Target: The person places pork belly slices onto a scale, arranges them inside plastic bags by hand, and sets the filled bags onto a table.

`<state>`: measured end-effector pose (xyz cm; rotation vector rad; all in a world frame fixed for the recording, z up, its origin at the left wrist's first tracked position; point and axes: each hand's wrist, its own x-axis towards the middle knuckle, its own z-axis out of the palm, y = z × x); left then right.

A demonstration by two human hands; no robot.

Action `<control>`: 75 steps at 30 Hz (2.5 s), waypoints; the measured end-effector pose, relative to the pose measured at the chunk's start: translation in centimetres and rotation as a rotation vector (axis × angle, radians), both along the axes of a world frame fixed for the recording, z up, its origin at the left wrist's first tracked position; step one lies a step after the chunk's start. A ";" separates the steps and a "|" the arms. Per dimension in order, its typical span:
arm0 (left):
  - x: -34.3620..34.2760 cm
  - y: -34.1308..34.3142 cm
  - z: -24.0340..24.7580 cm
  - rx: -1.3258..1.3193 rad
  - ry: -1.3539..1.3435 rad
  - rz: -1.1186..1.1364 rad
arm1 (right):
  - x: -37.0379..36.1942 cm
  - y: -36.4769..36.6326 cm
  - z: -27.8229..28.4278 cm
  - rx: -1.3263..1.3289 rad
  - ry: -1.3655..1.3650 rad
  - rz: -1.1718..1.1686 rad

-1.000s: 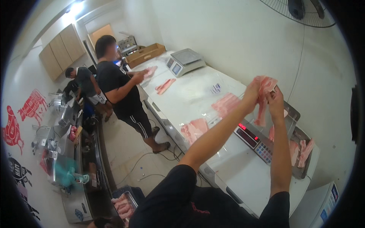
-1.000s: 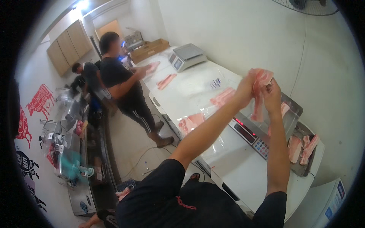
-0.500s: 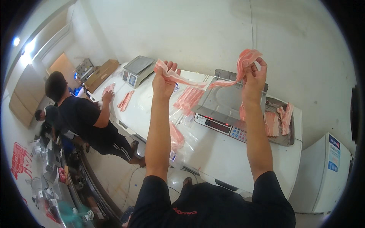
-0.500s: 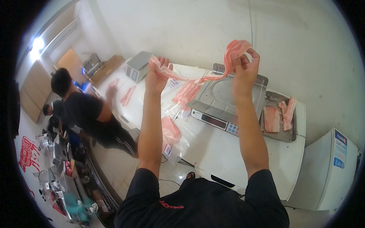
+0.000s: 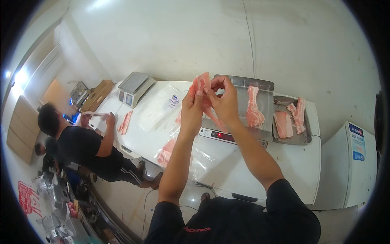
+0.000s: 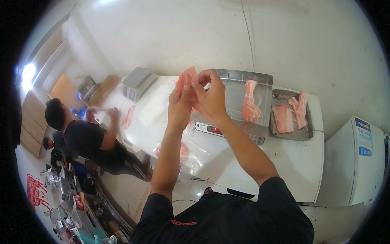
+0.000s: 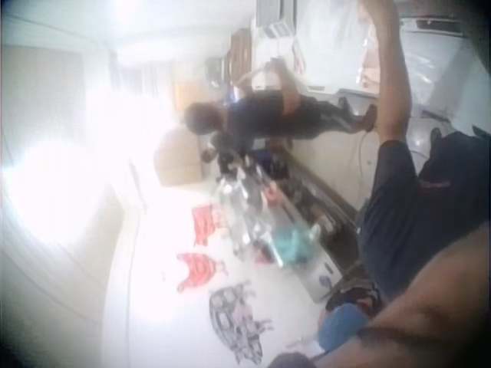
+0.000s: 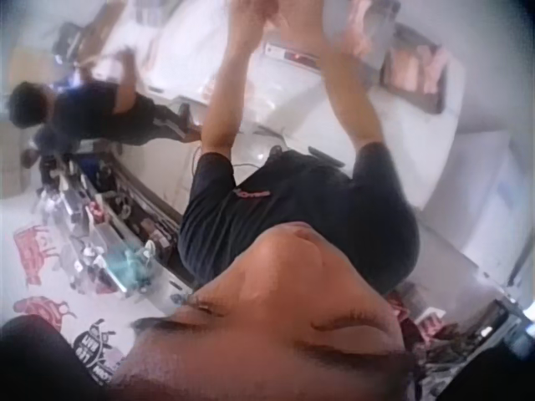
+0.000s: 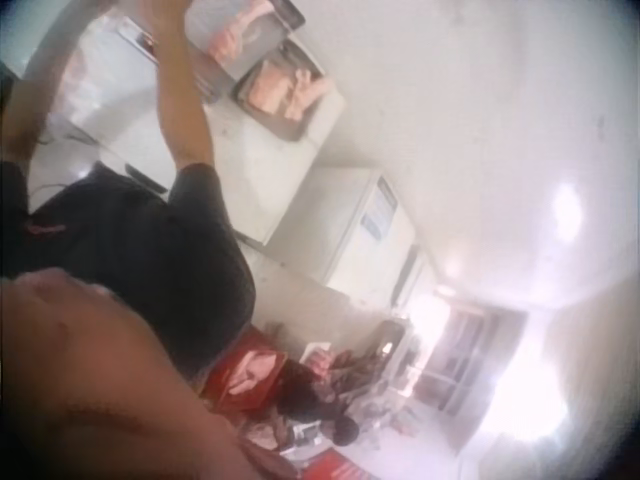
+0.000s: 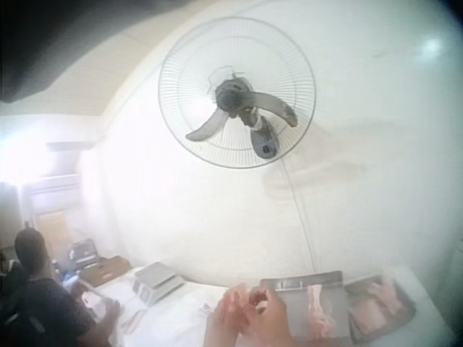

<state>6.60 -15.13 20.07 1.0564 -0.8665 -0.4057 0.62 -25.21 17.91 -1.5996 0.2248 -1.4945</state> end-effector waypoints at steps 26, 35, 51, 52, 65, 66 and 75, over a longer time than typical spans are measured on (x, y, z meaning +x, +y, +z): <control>1.2 2.9 -1.3 0.066 0.221 -0.172 | -2.2 0.2 -2.5 0.161 0.053 0.345; 1.6 2.9 -2.2 0.096 0.166 -0.170 | -1.8 0.1 -3.8 0.201 -0.036 0.339; 0.4 2.1 -1.9 0.129 0.059 -0.077 | -2.0 -0.4 -4.2 0.083 0.041 0.067; 0.1 2.0 -1.9 0.126 0.063 -0.063 | -1.8 -0.8 -5.2 0.087 0.034 0.068; 4.5 2.5 1.0 -0.002 0.045 0.037 | -4.9 3.5 -10.1 0.376 0.245 0.512; 4.6 2.8 1.4 -0.011 0.044 0.023 | -5.1 3.4 -10.2 0.234 0.294 0.393; 2.4 5.4 4.0 0.140 0.098 -0.085 | -4.1 2.4 -6.0 0.153 0.334 0.731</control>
